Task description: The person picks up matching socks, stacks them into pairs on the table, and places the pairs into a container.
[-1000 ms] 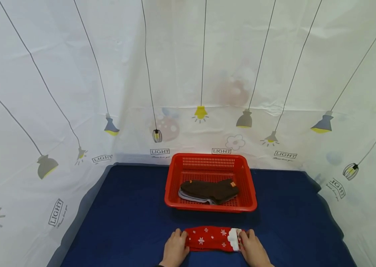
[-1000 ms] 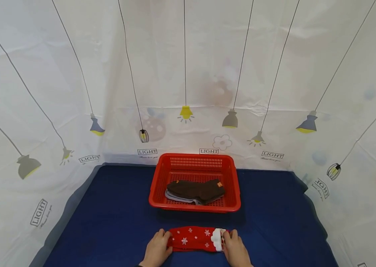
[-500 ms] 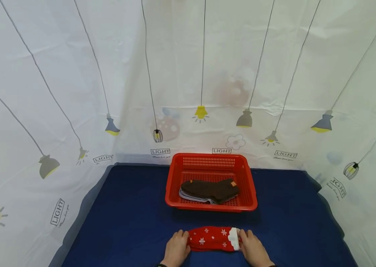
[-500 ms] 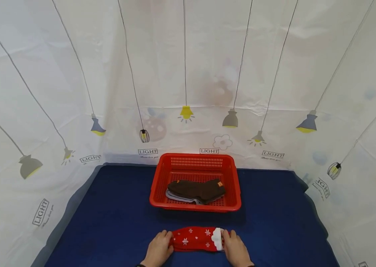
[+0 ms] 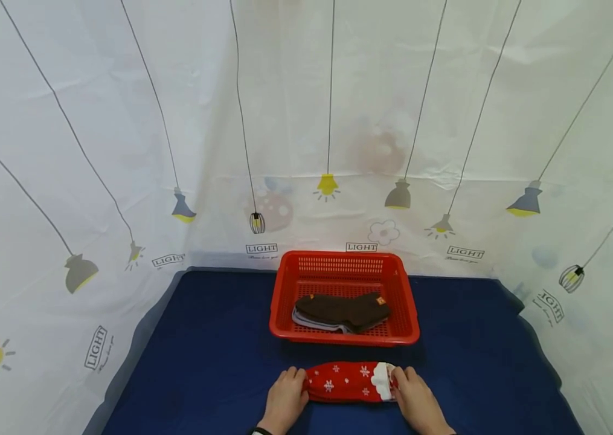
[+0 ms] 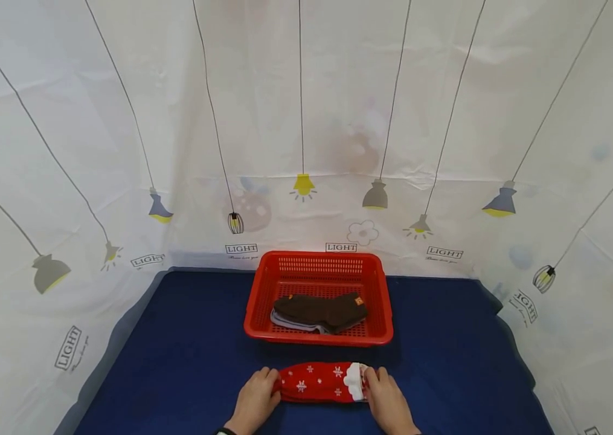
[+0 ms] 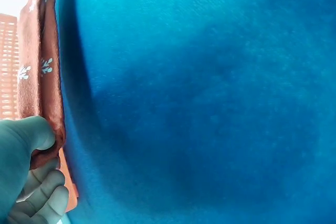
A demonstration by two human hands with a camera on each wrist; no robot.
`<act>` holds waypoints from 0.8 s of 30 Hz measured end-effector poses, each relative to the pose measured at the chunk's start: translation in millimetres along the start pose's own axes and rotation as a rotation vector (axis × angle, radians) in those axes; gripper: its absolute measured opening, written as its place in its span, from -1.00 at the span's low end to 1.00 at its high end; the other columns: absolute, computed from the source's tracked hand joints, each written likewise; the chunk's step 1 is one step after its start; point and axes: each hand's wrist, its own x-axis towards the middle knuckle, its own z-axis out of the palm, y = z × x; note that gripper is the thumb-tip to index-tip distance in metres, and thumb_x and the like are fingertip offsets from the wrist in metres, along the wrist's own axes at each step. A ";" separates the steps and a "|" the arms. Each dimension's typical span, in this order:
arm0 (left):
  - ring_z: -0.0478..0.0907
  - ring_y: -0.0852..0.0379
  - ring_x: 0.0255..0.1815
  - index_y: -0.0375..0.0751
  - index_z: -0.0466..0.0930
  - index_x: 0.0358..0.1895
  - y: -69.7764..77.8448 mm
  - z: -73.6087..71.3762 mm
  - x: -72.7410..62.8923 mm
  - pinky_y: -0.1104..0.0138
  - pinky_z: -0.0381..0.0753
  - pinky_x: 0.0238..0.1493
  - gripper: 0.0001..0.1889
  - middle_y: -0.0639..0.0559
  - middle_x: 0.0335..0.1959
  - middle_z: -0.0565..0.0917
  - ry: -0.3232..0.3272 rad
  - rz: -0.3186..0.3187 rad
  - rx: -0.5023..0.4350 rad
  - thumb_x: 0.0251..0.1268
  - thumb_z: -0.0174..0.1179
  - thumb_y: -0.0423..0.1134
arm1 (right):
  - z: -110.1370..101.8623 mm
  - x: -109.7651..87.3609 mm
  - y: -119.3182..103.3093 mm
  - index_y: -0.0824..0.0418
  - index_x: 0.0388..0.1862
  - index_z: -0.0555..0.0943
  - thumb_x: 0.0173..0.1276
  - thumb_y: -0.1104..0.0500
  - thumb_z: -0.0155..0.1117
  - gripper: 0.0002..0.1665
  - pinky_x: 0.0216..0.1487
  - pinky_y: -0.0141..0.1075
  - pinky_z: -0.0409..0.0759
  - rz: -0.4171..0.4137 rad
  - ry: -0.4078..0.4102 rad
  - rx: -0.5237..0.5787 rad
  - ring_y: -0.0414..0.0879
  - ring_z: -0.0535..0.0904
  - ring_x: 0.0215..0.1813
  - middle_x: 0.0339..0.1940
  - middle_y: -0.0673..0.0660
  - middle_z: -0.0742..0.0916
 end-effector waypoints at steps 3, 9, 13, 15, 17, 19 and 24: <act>0.47 0.16 -0.42 -0.06 0.60 -0.29 0.7 -3.4 -1.4 0.31 0.52 -0.41 -0.77 0.09 -0.42 0.54 -0.012 -0.010 -0.013 0.12 0.51 -0.31 | -2.4 -2.6 -0.9 0.14 -0.12 0.54 0.21 0.31 0.52 -0.65 -0.36 -0.25 0.50 -0.004 0.026 0.006 -0.12 0.50 -0.36 -0.36 0.05 0.54; 0.45 0.18 -0.42 -0.05 0.57 -0.32 1.9 -10.2 -6.5 0.34 0.47 -0.42 -0.76 0.11 -0.43 0.51 0.021 0.016 -0.022 0.12 0.50 -0.33 | -8.3 -7.2 -3.4 0.12 -0.15 0.54 0.16 0.35 0.55 -0.61 -0.38 -0.31 0.42 -0.026 0.080 0.008 -0.14 0.44 -0.40 -0.39 0.03 0.51; 0.44 0.18 -0.44 -0.05 0.54 -0.34 2.4 -15.3 -7.0 0.36 0.44 -0.44 -0.73 0.11 -0.45 0.49 0.084 0.050 -0.017 0.07 0.50 -0.37 | -12.5 -6.6 -4.9 0.12 -0.16 0.55 0.09 0.38 0.57 -0.57 -0.37 -0.31 0.42 -0.072 0.162 -0.006 -0.15 0.43 -0.41 -0.40 0.01 0.50; 0.45 0.17 -0.45 -0.06 0.54 -0.34 2.5 -17.8 -5.7 0.36 0.44 -0.45 -0.72 0.11 -0.45 0.50 0.123 0.063 -0.010 0.04 0.51 -0.37 | -14.6 -5.0 -5.6 0.12 -0.16 0.56 0.07 0.39 0.57 -0.56 -0.37 -0.31 0.42 -0.089 0.194 -0.017 -0.15 0.43 -0.40 -0.40 0.00 0.50; 0.46 0.17 -0.44 -0.07 0.56 -0.32 3.4 -21.6 -4.4 0.36 0.45 -0.44 -0.71 0.10 -0.45 0.51 0.149 0.065 -0.007 0.01 0.52 -0.37 | -17.6 -3.2 -6.7 0.12 -0.17 0.56 0.06 0.39 0.58 -0.56 -0.37 -0.32 0.40 -0.098 0.207 -0.024 -0.16 0.42 -0.40 -0.39 0.00 0.50; 0.48 0.16 -0.43 -0.08 0.59 -0.31 4.2 -25.8 -3.2 0.35 0.47 -0.44 -0.71 0.10 -0.43 0.53 0.168 0.064 -0.010 0.00 0.53 -0.38 | -21.0 -1.6 -8.0 0.12 -0.16 0.56 0.06 0.39 0.58 -0.56 -0.37 -0.32 0.40 -0.103 0.219 -0.023 -0.17 0.42 -0.40 -0.39 -0.01 0.50; 0.50 0.16 -0.41 -0.09 0.61 -0.28 5.6 -36.0 -1.7 0.35 0.49 -0.44 -0.72 0.10 -0.41 0.55 0.194 0.048 -0.031 0.00 0.53 -0.39 | -26.1 3.1 -10.5 0.12 -0.19 0.57 -0.02 0.40 0.65 -0.51 -0.40 -0.34 0.37 -0.176 0.324 -0.024 -0.19 0.39 -0.43 -0.41 -0.02 0.49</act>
